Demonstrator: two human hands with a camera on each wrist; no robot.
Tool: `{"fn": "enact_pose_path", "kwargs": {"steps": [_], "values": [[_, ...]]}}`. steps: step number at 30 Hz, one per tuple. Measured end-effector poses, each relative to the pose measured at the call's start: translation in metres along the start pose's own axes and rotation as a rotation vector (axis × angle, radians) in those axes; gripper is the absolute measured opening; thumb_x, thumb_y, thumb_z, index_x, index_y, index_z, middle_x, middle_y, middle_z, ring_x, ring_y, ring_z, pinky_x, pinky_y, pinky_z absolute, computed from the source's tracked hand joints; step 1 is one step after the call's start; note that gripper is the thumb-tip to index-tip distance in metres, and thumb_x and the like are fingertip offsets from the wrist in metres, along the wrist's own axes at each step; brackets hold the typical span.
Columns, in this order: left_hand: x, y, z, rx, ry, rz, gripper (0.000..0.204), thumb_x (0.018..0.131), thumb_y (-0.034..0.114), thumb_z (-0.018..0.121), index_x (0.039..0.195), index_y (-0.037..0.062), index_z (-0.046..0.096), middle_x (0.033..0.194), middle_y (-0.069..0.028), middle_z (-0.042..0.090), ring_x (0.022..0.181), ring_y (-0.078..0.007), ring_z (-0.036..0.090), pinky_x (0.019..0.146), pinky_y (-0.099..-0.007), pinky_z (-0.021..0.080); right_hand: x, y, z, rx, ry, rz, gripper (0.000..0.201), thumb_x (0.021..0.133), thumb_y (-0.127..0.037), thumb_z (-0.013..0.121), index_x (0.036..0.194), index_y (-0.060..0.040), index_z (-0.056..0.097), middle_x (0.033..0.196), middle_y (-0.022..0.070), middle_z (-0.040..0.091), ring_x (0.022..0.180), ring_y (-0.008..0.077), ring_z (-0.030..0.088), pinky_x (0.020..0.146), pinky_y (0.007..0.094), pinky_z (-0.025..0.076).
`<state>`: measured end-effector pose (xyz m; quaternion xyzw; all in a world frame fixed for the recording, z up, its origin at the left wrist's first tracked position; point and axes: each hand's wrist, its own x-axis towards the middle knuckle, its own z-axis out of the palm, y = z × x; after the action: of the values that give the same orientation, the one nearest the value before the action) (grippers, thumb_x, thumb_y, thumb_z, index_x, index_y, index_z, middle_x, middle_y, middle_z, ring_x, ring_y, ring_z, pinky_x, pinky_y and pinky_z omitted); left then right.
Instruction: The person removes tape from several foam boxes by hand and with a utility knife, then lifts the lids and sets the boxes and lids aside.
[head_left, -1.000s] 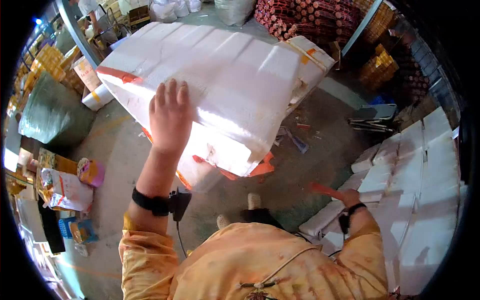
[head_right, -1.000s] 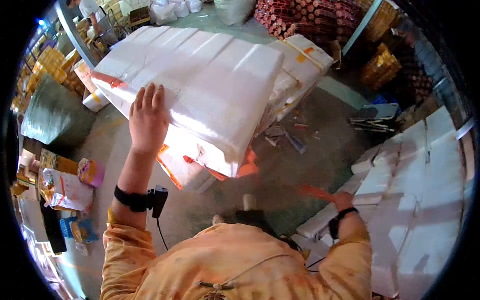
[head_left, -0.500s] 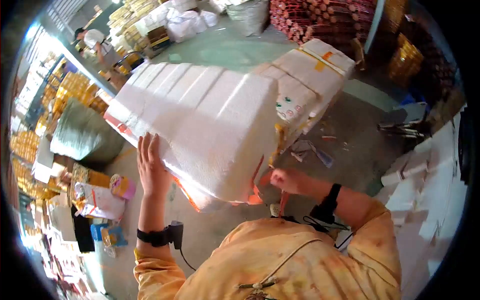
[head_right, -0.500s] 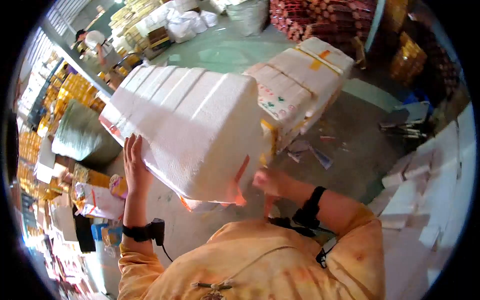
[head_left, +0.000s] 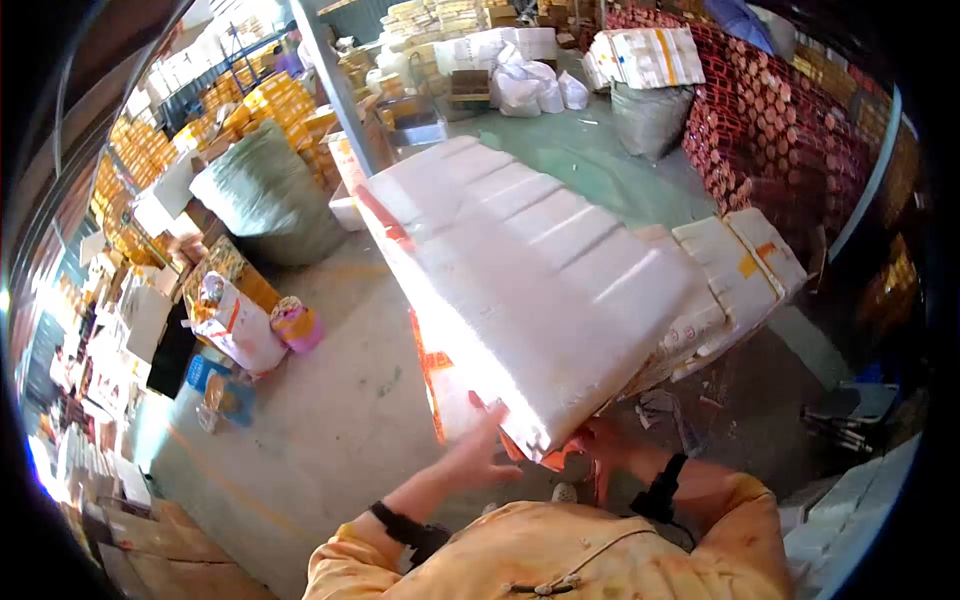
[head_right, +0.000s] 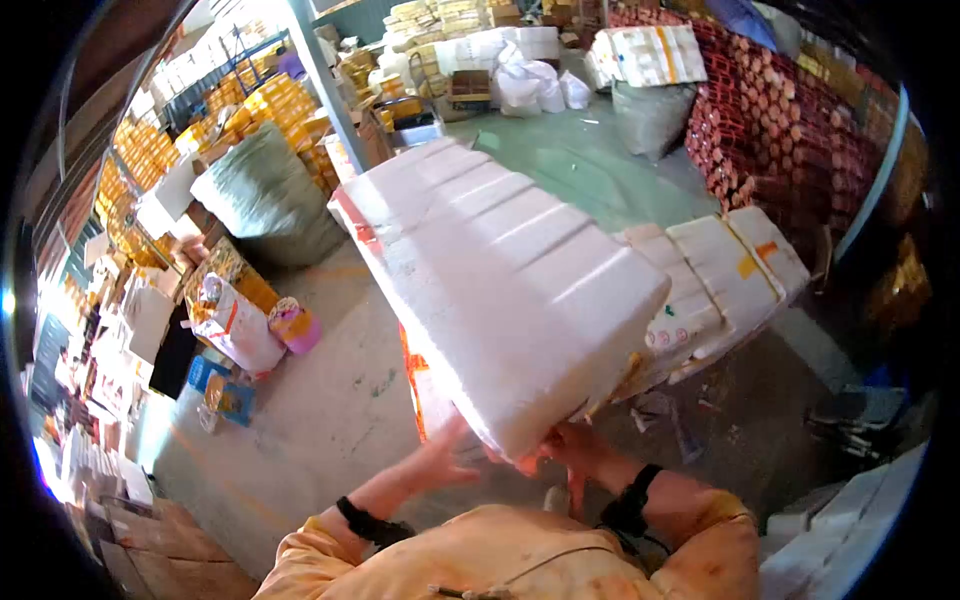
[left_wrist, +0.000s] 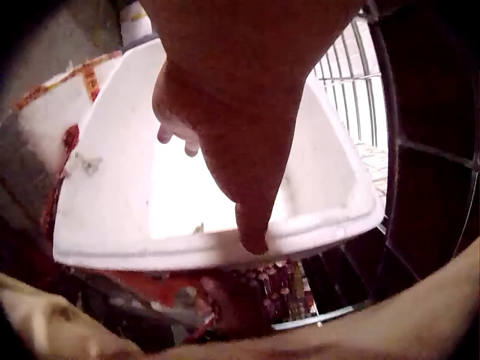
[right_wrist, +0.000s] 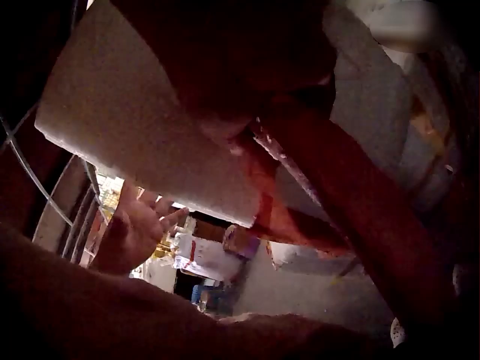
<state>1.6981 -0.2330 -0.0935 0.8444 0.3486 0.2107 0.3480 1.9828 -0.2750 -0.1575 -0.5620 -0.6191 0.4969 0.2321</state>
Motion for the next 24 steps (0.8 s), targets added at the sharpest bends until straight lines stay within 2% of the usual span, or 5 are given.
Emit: {"fn": "enact_pose_path", "kwargs": {"steps": [5,8,15,22,24], "values": [[0.041,0.005,0.054,-0.395,-0.147,-0.078,0.065,0.069,0.031,0.074,0.118,0.0019,0.045,0.107,-0.0178,0.055,0.101,-0.0296,0.053,0.085,-0.0378,0.042,-0.009,-0.048,-0.007,-0.071,0.027,-0.051,0.027,0.078,-0.021,0.059,0.099,-0.0041,0.058,0.086,0.0056,0.06,0.081,0.0185,0.056,0.07,0.0337,0.046],[0.048,0.067,0.007,-0.206,-0.022,-0.18,0.036,0.074,0.022,0.07,0.104,0.0043,0.058,0.084,-0.0123,0.063,0.082,-0.0206,0.061,0.072,-0.0347,0.048,-0.008,-0.042,-0.006,-0.266,0.054,0.031,0.028,0.076,-0.026,0.059,0.096,-0.0062,0.059,0.086,0.0104,0.062,0.083,0.0254,0.059,0.075,0.0363,0.046],[0.029,0.023,-0.073,-0.601,0.291,-0.012,0.018,0.077,0.012,0.063,0.092,0.0024,0.06,0.064,-0.0048,0.058,0.06,-0.0109,0.055,0.051,-0.026,0.044,-0.025,-0.051,-0.038,-0.49,0.238,0.013,0.027,0.08,-0.017,0.058,0.104,-0.005,0.057,0.089,0.0139,0.06,0.084,0.0261,0.058,0.077,0.0361,0.045],[-0.05,-0.021,-0.195,-1.327,0.815,0.318,0.032,0.083,0.017,0.056,0.109,0.0004,0.048,0.089,-0.0084,0.058,0.081,-0.0181,0.059,0.071,-0.031,0.051,-0.058,0.008,-0.097,0.162,0.558,0.061,0.028,0.084,-0.014,0.056,0.11,-0.0055,0.054,0.094,0.01,0.06,0.08,0.0227,0.06,0.067,0.0377,0.049],[-0.067,0.009,-0.221,-1.332,1.304,0.202,0.052,0.086,0.03,0.05,0.126,-0.0006,0.039,0.112,-0.0159,0.052,0.1,-0.0242,0.055,0.081,-0.0408,0.049,-0.084,0.015,-0.131,-0.25,0.713,0.288,0.026,0.085,-0.012,0.053,0.109,-0.0042,0.054,0.094,0.0096,0.06,0.073,0.0239,0.06,0.062,0.0383,0.049]]}}
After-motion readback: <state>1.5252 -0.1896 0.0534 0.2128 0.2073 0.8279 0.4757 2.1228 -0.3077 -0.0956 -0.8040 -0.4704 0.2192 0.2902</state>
